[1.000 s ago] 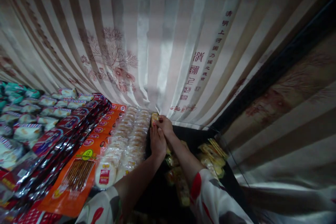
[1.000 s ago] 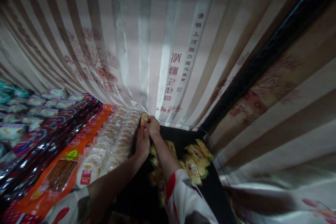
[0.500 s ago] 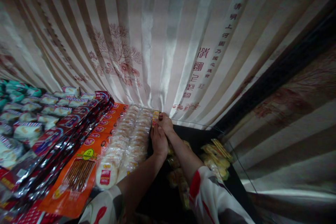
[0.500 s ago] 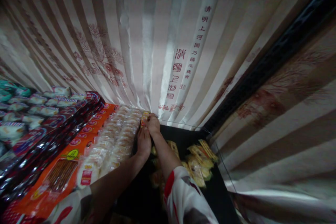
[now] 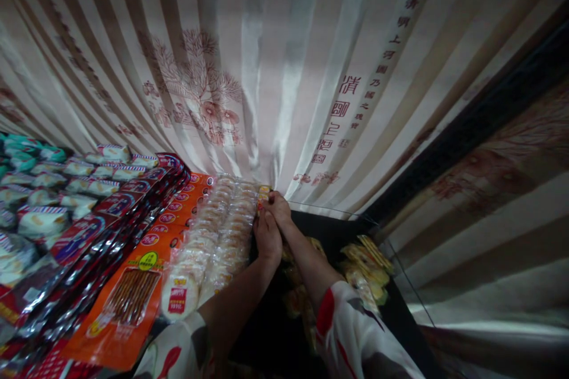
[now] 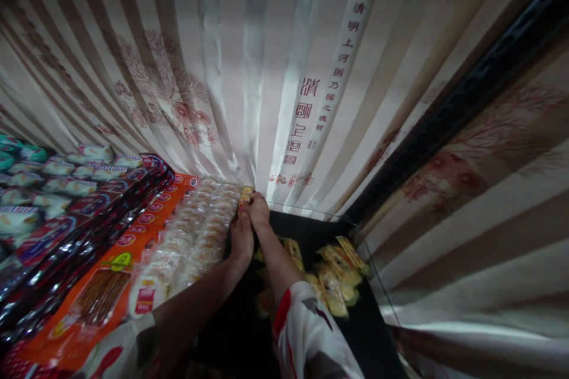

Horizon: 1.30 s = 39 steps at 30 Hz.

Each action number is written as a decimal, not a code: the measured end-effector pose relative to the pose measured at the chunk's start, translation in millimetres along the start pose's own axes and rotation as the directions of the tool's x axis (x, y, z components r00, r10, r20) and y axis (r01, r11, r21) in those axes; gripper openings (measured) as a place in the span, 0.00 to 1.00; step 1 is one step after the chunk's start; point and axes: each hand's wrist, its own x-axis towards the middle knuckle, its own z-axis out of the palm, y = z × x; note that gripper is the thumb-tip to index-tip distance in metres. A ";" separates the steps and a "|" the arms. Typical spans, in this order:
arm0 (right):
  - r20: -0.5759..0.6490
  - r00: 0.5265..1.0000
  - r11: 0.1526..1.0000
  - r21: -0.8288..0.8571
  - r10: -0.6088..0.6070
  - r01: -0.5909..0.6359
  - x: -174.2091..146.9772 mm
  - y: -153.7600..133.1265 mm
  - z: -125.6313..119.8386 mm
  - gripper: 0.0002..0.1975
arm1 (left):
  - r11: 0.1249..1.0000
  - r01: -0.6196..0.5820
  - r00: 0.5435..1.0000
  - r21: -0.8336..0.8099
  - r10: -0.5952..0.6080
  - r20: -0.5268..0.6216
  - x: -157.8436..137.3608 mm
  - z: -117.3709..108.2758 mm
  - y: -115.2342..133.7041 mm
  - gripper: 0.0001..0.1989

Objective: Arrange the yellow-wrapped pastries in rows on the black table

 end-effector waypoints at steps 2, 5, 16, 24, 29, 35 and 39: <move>0.010 1.000 1.000 0.029 0.007 -0.007 0.1 -0.6 -1.2 0.12 | 0.997 0.048 0.999 -0.056 -0.048 -0.003 2.0 -1.4 2.6 0.23; 0.026 0.999 0.998 0.048 0.029 -0.031 0.0 -2.0 -3.1 0.12 | 0.986 0.091 0.996 -0.139 -0.093 -0.004 5.7 -3.5 5.9 0.23; 0.019 0.998 0.975 0.213 0.056 -0.059 -1.4 7.8 0.1 0.08 | 0.946 0.169 0.986 -0.276 -0.164 0.039 6.9 -1.7 9.5 0.22; -0.062 0.994 0.957 0.271 -0.087 0.100 -15.6 26.1 -18.8 0.09 | 0.984 0.132 0.991 -0.122 -0.131 0.011 14.9 -7.1 10.7 0.21; -0.014 0.990 0.979 0.149 -0.141 0.141 -43.0 58.9 -57.7 0.08 | 0.991 0.130 0.991 -0.043 -0.130 0.014 12.4 -10.3 20.2 0.22; 0.147 0.916 0.917 -0.096 -0.372 0.388 -84.1 72.7 -80.1 0.13 | 0.996 0.085 0.996 0.015 -0.085 0.007 10.4 -9.6 23.4 0.20; 0.361 0.730 0.756 -0.095 -0.580 0.647 -93.5 62.5 -77.2 0.20 | 0.994 0.099 0.995 0.055 -0.099 0.002 10.9 -9.9 23.9 0.19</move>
